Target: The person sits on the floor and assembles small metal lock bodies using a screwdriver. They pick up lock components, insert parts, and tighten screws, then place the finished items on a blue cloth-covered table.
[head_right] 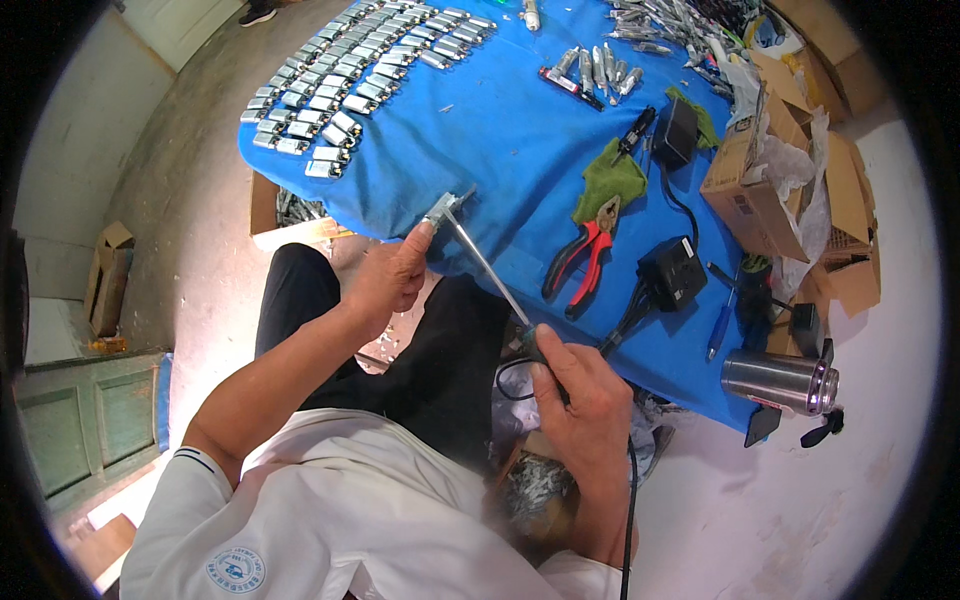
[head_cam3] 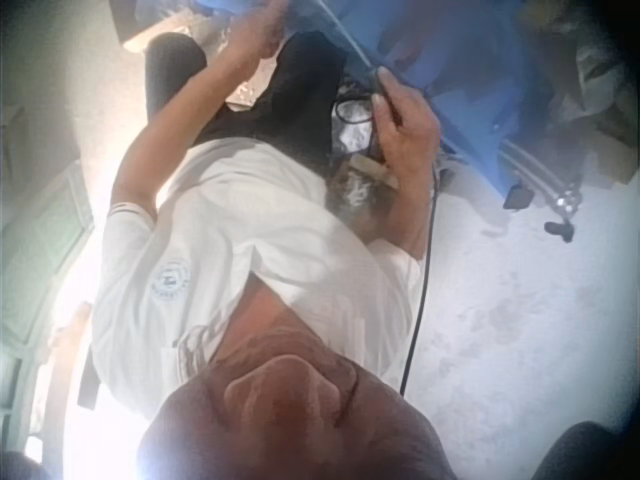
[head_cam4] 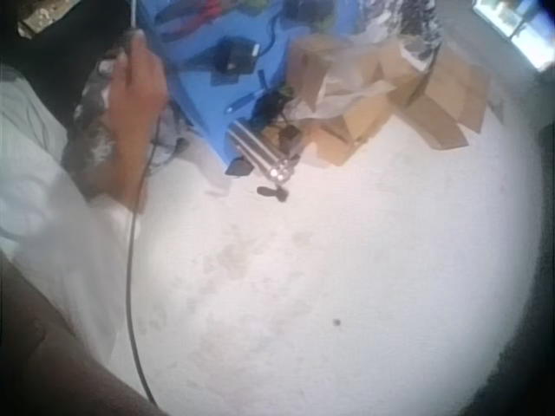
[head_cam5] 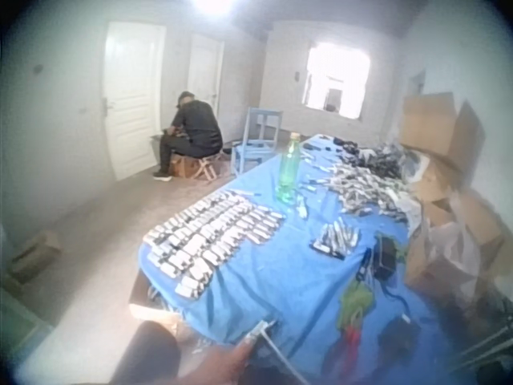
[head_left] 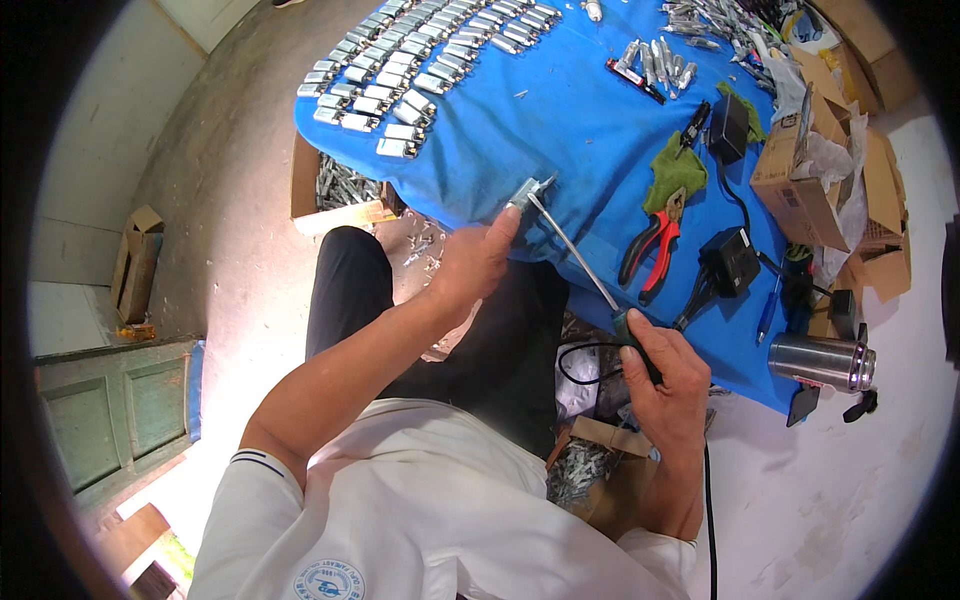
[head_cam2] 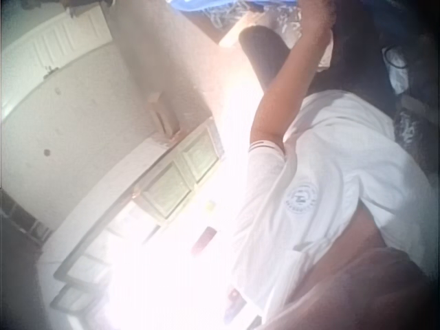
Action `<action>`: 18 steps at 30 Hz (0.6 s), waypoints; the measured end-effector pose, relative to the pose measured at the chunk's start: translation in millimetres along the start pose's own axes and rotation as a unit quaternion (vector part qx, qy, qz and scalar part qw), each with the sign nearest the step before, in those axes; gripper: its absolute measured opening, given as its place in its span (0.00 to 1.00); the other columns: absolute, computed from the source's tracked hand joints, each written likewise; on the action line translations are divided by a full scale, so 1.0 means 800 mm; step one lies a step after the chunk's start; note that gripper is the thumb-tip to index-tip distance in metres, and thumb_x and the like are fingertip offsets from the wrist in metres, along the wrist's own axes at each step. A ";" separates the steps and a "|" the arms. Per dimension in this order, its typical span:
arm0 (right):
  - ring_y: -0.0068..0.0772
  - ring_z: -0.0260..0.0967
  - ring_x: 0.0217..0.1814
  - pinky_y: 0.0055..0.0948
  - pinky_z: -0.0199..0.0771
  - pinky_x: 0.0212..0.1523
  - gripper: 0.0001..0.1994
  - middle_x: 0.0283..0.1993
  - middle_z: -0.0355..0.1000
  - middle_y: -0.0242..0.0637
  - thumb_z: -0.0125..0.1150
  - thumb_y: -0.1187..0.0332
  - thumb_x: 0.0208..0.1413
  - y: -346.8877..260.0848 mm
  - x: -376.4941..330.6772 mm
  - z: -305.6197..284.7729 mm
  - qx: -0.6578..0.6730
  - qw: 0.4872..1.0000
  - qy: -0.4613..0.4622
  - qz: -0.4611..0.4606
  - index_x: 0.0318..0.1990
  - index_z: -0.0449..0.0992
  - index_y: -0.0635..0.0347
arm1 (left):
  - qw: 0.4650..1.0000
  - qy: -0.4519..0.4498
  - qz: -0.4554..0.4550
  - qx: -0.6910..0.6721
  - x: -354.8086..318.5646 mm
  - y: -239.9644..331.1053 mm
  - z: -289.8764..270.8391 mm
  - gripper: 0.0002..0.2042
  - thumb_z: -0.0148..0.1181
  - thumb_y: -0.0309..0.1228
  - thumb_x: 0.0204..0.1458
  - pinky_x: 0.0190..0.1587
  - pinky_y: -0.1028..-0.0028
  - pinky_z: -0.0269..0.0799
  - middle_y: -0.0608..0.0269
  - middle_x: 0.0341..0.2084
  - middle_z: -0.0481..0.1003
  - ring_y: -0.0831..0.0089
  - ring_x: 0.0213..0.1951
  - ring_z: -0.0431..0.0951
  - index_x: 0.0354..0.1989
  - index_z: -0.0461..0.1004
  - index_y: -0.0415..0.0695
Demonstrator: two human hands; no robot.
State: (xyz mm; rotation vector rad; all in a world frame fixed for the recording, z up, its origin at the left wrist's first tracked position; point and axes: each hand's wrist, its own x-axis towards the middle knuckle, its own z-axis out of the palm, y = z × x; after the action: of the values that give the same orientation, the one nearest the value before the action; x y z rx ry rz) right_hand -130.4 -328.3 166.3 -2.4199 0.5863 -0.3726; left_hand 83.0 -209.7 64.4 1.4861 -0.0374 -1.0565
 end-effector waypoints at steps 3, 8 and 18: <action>0.41 0.73 0.35 0.30 0.72 0.35 0.18 0.37 0.75 0.43 0.63 0.77 0.48 -0.006 0.008 -0.007 -0.016 1.000 -0.002 -0.008 0.49 0.77 0.60 | 0.999 0.000 0.012 0.053 0.007 -0.006 -0.008 0.31 0.51 0.62 0.52 0.18 0.73 0.53 0.68 0.12 0.60 0.76 0.15 0.59 0.14 0.63 0.44; 0.40 0.74 0.35 0.30 0.73 0.35 0.17 0.36 0.75 0.44 0.63 0.77 0.47 -0.016 0.011 -0.019 -0.003 0.999 -0.014 0.036 0.48 0.77 0.61 | 0.999 -0.019 -0.028 0.027 0.004 0.001 -0.008 0.30 0.49 0.61 0.54 0.18 0.72 0.52 0.68 0.12 0.60 0.76 0.15 0.59 0.14 0.63 0.44; 0.38 0.75 0.34 0.29 0.73 0.35 0.16 0.36 0.76 0.44 0.63 0.77 0.48 -0.014 0.007 -0.011 0.024 1.000 -0.007 0.019 0.47 0.78 0.63 | 0.995 -0.068 -0.047 -0.062 0.006 0.002 -0.014 0.26 0.52 0.59 0.54 0.15 0.76 0.45 0.75 0.12 0.53 0.81 0.13 0.51 0.17 0.58 0.51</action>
State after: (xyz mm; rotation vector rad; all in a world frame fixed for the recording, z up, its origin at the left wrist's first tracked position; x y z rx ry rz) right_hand -125.6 -327.1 180.5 -2.3607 0.6109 -0.3497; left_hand 93.4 -204.1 61.3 1.3127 0.0013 -1.2143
